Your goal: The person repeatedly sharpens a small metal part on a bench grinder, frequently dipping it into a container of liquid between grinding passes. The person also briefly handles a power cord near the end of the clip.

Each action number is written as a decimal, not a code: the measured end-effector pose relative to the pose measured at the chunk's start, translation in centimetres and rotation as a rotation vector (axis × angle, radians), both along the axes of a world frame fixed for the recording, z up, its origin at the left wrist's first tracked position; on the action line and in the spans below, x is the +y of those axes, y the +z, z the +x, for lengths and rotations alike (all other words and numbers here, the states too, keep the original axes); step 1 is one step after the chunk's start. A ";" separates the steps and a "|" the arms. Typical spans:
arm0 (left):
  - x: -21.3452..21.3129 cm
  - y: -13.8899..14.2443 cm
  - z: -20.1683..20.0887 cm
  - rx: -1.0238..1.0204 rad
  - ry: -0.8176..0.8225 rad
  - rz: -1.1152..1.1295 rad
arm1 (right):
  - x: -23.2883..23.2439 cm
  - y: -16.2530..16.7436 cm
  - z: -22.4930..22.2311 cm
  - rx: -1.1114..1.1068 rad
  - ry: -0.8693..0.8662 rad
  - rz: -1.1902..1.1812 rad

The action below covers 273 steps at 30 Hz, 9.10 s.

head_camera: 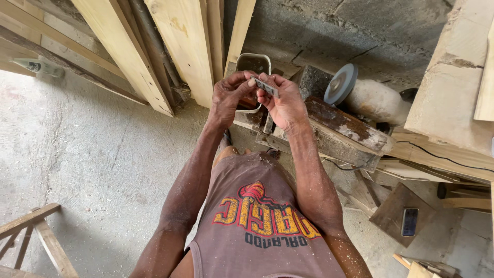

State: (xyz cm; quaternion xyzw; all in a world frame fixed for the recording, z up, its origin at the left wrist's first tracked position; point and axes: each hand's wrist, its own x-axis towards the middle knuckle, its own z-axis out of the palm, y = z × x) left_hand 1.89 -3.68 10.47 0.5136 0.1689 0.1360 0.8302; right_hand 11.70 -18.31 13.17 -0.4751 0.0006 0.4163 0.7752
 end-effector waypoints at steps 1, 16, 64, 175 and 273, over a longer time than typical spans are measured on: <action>0.0 -0.1 -0.1 -0.017 0.003 -0.036 | -0.2 0.6 -0.1 -0.018 -0.003 -0.018; 0.1 2.0 0.3 0.028 0.030 -0.260 | -3.0 7.8 -4.3 -0.641 0.055 -0.208; -2.1 -10.9 -3.8 0.311 0.113 0.945 | 4.4 -11.0 0.9 -1.555 0.135 -0.836; -16.5 -5.9 8.1 0.325 -0.400 1.098 | -22.9 -9.0 0.4 -0.978 -0.322 -1.321; -20.6 -7.0 9.4 0.258 -0.410 1.209 | -26.2 -9.5 -0.1 -0.994 -0.346 -1.385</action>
